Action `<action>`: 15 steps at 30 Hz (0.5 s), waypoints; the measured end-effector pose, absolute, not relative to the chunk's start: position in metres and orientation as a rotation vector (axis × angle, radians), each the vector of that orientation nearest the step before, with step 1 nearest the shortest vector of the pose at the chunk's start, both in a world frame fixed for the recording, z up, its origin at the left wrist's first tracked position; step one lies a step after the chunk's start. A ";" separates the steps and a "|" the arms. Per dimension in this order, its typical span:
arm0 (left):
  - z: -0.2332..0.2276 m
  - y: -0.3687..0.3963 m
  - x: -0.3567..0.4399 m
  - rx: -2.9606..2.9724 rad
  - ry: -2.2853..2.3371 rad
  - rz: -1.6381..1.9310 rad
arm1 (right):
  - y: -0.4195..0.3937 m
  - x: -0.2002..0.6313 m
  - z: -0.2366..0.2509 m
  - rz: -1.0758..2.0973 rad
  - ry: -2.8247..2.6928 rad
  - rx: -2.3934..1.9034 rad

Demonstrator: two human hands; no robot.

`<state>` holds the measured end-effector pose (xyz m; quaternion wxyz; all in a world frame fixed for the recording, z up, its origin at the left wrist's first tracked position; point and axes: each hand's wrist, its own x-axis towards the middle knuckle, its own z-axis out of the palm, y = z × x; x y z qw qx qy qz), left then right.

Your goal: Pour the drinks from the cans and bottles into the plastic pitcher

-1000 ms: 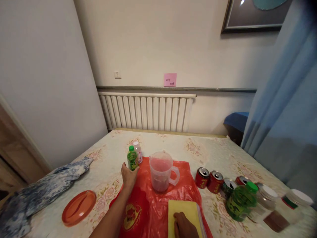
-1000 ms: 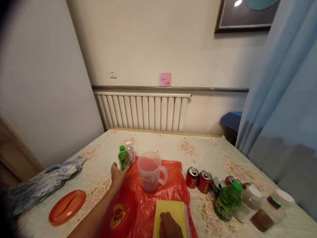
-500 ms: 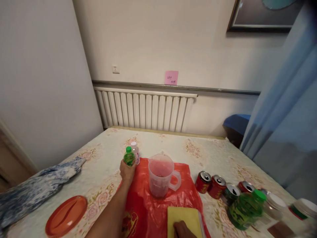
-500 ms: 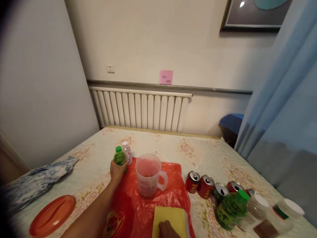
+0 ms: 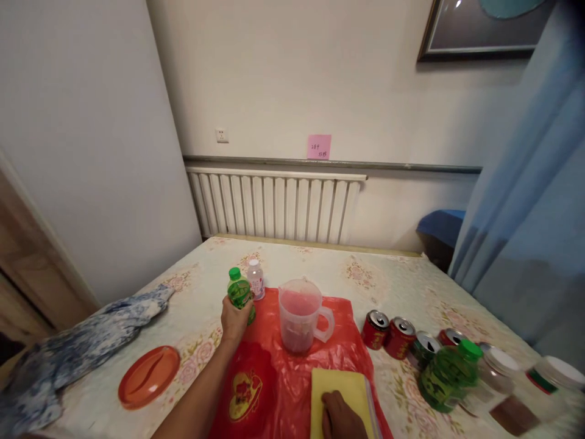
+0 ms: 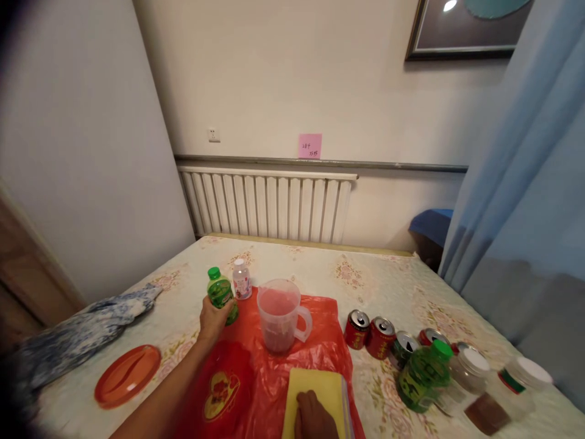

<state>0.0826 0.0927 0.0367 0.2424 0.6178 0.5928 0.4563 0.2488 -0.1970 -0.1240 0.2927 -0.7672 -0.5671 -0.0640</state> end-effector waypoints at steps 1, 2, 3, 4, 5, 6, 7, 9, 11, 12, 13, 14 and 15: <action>0.042 0.083 0.079 1.688 1.614 1.249 | -0.198 0.248 -0.122 -0.179 -1.510 -2.060; 0.048 0.073 0.076 1.687 1.608 1.250 | -0.199 0.247 -0.119 -0.176 -1.510 -2.077; 0.052 0.062 0.073 1.685 1.599 1.249 | -0.200 0.245 -0.116 -0.168 -1.507 -2.093; 0.056 0.050 0.071 1.685 1.586 1.248 | -0.201 0.244 -0.113 -0.158 -1.500 -2.106; 0.059 0.038 0.069 1.688 1.567 1.245 | -0.203 0.242 -0.109 -0.146 -1.496 -2.110; 0.060 0.025 0.067 1.692 1.545 1.243 | -0.204 0.241 -0.106 -0.137 -1.491 -2.108; 0.061 0.012 0.066 1.697 1.523 1.238 | -0.205 0.240 -0.103 -0.134 -1.485 -2.101; 0.059 -0.015 0.066 1.697 1.457 1.231 | -0.206 0.238 -0.099 -0.139 -1.476 -2.077; 0.055 -0.041 0.065 1.677 1.334 1.212 | -0.208 0.238 -0.095 -0.144 -1.478 -2.055; 0.053 -0.054 0.066 1.664 1.266 1.189 | -0.208 0.238 -0.094 -0.148 -1.481 -2.045; 0.051 -0.067 0.066 1.646 1.239 1.160 | -0.209 0.238 -0.094 -0.154 -1.483 -2.033; 0.050 -0.078 0.066 1.632 1.225 1.137 | -0.210 0.238 -0.093 -0.160 -1.484 -2.020; 0.048 -0.089 0.066 1.618 1.226 1.122 | -0.210 0.239 -0.093 -0.164 -1.485 -2.005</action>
